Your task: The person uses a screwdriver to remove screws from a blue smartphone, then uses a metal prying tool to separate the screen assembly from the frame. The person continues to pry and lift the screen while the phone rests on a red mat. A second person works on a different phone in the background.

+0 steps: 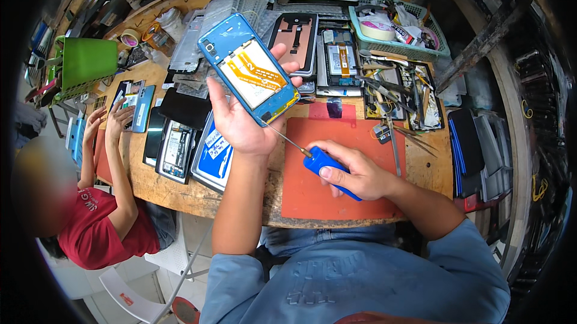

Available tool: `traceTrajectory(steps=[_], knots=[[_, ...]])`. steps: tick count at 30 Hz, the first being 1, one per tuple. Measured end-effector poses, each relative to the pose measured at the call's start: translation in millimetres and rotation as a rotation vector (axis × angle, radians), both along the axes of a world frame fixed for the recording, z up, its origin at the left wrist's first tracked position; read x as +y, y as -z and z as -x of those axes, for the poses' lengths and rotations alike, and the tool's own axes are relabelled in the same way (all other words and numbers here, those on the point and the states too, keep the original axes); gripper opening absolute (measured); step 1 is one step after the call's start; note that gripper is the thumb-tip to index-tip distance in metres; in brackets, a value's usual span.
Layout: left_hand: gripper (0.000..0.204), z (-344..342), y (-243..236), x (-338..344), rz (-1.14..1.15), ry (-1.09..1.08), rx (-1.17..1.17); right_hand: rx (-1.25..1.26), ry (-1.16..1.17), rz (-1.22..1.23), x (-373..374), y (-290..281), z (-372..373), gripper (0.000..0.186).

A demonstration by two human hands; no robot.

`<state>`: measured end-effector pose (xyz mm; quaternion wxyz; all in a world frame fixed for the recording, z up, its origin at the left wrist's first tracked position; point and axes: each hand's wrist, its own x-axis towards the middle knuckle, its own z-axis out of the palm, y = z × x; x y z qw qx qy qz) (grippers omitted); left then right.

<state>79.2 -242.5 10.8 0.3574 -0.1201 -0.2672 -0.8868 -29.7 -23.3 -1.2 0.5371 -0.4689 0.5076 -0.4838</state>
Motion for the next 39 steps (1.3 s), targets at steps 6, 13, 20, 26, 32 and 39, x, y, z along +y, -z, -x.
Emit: traceTrajectory(steps=[6,13,20,26,32,39], knots=[[0.097,0,-2,1,0.041,-0.004,-0.009,0.002,0.01,0.023,0,4,-1,0.058],[0.101,0,-1,1,0.062,-0.002,0.012,-0.042,0.02,-0.003,0,-1,1,0.058],[0.1,-2,-3,0,0.029,-0.024,0.004,-0.05,0.039,-0.002,0,1,3,0.057],[0.1,-4,-9,0,-0.016,-0.086,-0.01,-0.06,0.075,0.038,-2,6,5,0.056],[0.099,-4,-12,0,-0.027,-0.101,-0.027,-0.091,0.082,0.03,-1,6,6,0.057],[0.096,-2,-4,-1,0.019,-0.063,-0.03,-0.065,0.035,0.012,-1,9,7,0.058]])
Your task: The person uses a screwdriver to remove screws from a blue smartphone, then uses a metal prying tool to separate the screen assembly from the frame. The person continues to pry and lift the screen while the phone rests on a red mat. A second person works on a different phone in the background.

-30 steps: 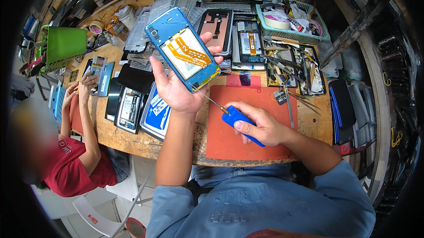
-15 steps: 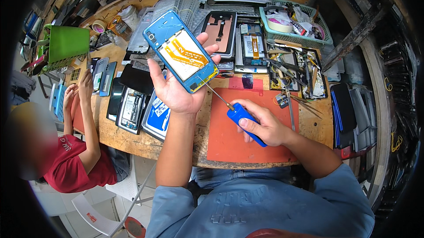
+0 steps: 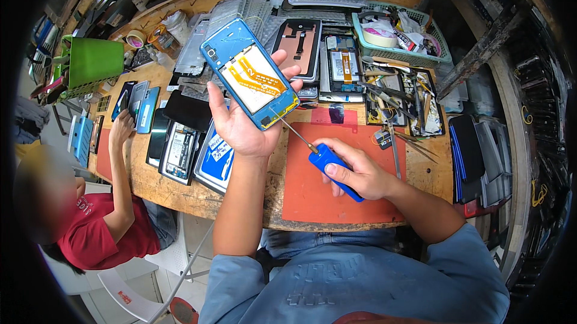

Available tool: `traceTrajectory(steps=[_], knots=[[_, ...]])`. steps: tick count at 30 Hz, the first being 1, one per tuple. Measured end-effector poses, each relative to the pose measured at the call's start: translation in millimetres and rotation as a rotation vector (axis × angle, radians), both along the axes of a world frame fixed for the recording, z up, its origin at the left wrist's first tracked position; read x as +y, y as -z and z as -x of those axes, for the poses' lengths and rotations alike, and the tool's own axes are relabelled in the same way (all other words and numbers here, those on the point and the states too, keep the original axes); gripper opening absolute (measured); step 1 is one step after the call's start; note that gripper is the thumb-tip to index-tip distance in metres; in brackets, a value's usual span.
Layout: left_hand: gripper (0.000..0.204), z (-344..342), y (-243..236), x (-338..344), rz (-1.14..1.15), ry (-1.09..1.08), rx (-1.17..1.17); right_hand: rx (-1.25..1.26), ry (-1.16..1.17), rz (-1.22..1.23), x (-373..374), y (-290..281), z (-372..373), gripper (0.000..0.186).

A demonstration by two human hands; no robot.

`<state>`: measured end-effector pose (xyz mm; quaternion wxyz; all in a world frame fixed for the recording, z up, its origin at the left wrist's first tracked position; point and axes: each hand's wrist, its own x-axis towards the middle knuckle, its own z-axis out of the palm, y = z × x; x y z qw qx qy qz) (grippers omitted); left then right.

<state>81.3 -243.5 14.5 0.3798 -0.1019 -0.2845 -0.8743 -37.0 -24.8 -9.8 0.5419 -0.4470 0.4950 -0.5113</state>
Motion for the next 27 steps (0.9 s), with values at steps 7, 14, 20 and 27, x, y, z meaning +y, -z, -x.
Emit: traceTrajectory(steps=[7,14,20,27], knots=[[0.095,-1,-6,2,-0.042,-0.04,-0.011,-0.051,0.083,0.0,0,-2,6,0.058],[0.095,-2,-6,-1,-0.042,-0.009,0.028,-0.065,0.083,0.019,-1,-3,1,0.058],[0.096,-4,-5,-4,-0.005,-0.015,-0.008,-0.068,0.1,0.012,0,-3,3,0.058],[0.096,-7,-4,-10,0.013,0.031,-0.02,0.011,0.127,0.075,0,-4,10,0.056]])
